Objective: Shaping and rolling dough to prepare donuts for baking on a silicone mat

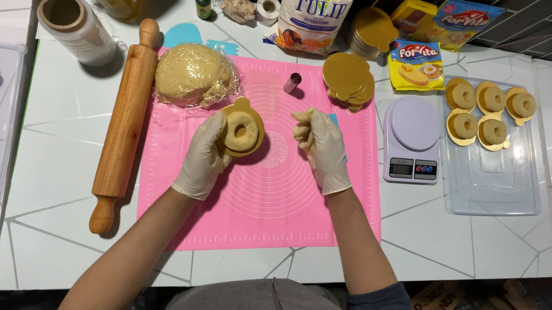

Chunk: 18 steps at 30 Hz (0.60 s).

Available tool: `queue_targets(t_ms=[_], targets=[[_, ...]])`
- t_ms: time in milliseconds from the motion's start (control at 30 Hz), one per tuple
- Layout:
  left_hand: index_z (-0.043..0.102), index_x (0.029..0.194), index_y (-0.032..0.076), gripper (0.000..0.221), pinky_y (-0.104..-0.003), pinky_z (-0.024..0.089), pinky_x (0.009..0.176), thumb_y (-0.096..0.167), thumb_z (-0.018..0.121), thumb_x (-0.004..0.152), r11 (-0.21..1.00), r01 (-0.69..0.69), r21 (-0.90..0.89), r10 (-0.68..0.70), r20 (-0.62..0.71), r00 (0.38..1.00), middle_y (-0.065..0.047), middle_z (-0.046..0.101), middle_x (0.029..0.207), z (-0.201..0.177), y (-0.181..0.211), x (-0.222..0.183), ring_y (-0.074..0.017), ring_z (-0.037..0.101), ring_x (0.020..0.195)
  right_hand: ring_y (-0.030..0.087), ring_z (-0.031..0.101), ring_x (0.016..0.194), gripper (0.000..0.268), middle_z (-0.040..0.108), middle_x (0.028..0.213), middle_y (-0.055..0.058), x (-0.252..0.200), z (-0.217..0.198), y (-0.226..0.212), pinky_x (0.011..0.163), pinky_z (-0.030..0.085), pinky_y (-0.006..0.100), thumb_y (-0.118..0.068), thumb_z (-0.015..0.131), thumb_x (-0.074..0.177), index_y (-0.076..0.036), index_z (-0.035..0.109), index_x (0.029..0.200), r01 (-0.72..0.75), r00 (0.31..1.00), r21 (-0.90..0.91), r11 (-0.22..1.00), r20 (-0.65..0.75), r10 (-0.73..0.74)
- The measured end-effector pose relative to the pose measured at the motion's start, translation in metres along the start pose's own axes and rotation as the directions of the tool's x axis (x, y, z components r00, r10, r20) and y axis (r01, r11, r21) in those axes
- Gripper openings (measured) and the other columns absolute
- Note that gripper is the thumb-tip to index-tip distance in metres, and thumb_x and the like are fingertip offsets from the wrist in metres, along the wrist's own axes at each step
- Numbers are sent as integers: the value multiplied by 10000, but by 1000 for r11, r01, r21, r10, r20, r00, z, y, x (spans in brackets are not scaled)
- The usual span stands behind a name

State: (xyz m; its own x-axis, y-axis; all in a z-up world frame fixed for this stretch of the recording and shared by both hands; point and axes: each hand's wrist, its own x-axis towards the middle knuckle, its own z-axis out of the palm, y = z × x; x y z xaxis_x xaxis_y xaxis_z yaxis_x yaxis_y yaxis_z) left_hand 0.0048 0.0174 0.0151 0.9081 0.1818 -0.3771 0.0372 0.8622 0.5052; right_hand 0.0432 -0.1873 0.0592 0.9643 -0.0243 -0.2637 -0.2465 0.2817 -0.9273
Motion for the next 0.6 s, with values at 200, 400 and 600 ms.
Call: queue_targets(t_ms=[200,400,600], targets=[[631,968,100,162,-430,657,664,252,684,983,998,21,53,-21,-6,1000,-115,700,921,-60,-32,44,-246,753,791,75,641,650,156,777,955,87,6,-8,8,452,430,88,-267,581,1028,-162,614,918,-21,1000,48,999,13,20],[607,929,121,152,-315,625,515,239,691,974,996,1,85,-2,8,1000,-94,690,863,-35,-18,23,-193,737,696,47,640,605,189,728,751,43,-6,10,-16,456,425,62,-305,645,1002,-122,693,1017,-11,1000,-92,996,-21,9],[624,921,71,148,-401,652,622,192,691,975,1000,2,18,-1,-24,1000,-129,704,869,-38,-21,19,-231,732,732,51,667,684,102,754,861,64,-14,14,-23,504,468,73,-208,728,935,-118,692,967,0,996,-133,991,-93,-12]])
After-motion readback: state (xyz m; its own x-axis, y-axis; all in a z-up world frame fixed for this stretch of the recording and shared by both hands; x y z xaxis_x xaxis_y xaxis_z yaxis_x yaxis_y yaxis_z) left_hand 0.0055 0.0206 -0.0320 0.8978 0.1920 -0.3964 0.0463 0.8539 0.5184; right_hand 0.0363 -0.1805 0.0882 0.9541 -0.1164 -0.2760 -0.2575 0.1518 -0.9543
